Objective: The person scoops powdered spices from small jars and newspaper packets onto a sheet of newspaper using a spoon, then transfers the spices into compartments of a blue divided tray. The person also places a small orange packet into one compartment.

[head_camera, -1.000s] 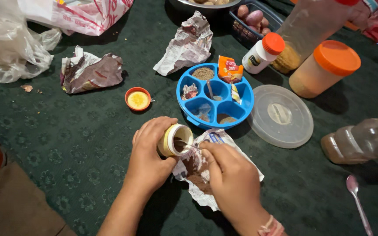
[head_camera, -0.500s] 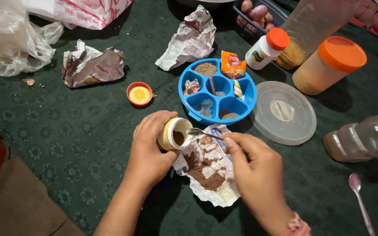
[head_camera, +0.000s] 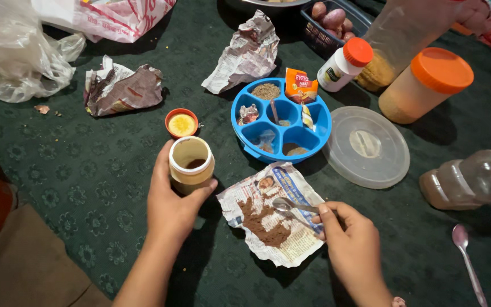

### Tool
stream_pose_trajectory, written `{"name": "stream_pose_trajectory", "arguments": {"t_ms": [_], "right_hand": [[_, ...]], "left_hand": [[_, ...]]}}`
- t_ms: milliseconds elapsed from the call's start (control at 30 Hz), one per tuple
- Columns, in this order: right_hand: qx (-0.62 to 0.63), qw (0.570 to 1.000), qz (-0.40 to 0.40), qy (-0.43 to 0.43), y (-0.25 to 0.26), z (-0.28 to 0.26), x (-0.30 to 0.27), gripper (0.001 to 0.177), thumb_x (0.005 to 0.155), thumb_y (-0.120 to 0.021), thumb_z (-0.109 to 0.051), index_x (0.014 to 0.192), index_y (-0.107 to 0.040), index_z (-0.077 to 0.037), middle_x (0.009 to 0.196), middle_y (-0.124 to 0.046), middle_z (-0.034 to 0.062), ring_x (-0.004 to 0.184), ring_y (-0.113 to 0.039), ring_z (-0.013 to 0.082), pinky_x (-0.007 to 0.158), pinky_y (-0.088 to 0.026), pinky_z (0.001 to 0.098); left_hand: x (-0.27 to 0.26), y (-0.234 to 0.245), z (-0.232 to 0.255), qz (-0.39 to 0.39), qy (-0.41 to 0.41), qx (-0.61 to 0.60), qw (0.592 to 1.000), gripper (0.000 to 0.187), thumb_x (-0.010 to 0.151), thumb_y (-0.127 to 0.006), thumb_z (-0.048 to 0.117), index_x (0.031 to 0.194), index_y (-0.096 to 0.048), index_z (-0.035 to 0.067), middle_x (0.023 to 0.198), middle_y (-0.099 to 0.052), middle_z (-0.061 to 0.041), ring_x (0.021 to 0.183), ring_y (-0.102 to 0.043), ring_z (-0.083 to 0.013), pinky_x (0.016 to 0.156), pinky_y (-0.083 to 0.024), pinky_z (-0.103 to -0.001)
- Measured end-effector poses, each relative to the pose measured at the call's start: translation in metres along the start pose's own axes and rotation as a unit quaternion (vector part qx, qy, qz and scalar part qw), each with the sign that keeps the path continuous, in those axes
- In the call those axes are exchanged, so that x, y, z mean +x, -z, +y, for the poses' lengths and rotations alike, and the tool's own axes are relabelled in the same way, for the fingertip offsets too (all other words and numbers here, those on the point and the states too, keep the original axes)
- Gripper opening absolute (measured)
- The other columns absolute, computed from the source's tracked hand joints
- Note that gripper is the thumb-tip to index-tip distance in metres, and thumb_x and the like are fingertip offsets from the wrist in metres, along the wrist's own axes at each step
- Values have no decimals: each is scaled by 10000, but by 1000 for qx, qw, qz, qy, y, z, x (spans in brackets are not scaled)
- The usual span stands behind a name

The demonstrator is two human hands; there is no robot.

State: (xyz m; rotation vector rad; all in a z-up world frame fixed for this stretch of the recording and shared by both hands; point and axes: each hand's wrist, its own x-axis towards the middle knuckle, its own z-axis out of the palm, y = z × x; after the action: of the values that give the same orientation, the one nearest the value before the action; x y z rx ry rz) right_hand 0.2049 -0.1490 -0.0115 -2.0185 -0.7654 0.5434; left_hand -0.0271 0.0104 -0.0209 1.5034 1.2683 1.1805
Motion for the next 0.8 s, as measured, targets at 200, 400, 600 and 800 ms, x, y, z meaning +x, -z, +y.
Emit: {"name": "stream_pose_trajectory", "arguments": {"t_ms": [200,400,600,800], "right_hand": [[-180,983,24,-4,4,-14,-3,250,930,-633,-284,998,-773,-88,724,-787,77,601,-739,192,591,-537,347],[-291,956,27,32,5,-20,2,245,909,-642,-330,972,-782,-139,812,-751,161,784,-724,364,687,-559,461],[-307,946,38,96,4,-9,1,231,901,-632,-327,932,-762,-139,858,-756,135,803,-712,374,689,-553,493],[-314,942,43,108,2,-4,-4,229,916,-617,-329,895,-740,-138,831,-752,121,784,-711,363,670,-546,489]], "left_hand": [[-43,4,1,101,174,183,962,730,721,-851,222,1335,-515,13,1306,-596,-205,1085,-662,-292,906,-552,-411],[-66,-15,30,-164,384,230,879,640,884,-598,603,769,-782,0,783,-789,-208,816,-780,-323,845,-568,-414],[-69,-50,58,-197,283,227,911,390,795,-652,415,772,-751,38,787,-746,-201,829,-734,-379,791,-562,-474],[-71,-72,75,-219,166,173,946,299,812,-647,337,784,-723,49,799,-726,-185,821,-708,-388,740,-544,-482]]}}
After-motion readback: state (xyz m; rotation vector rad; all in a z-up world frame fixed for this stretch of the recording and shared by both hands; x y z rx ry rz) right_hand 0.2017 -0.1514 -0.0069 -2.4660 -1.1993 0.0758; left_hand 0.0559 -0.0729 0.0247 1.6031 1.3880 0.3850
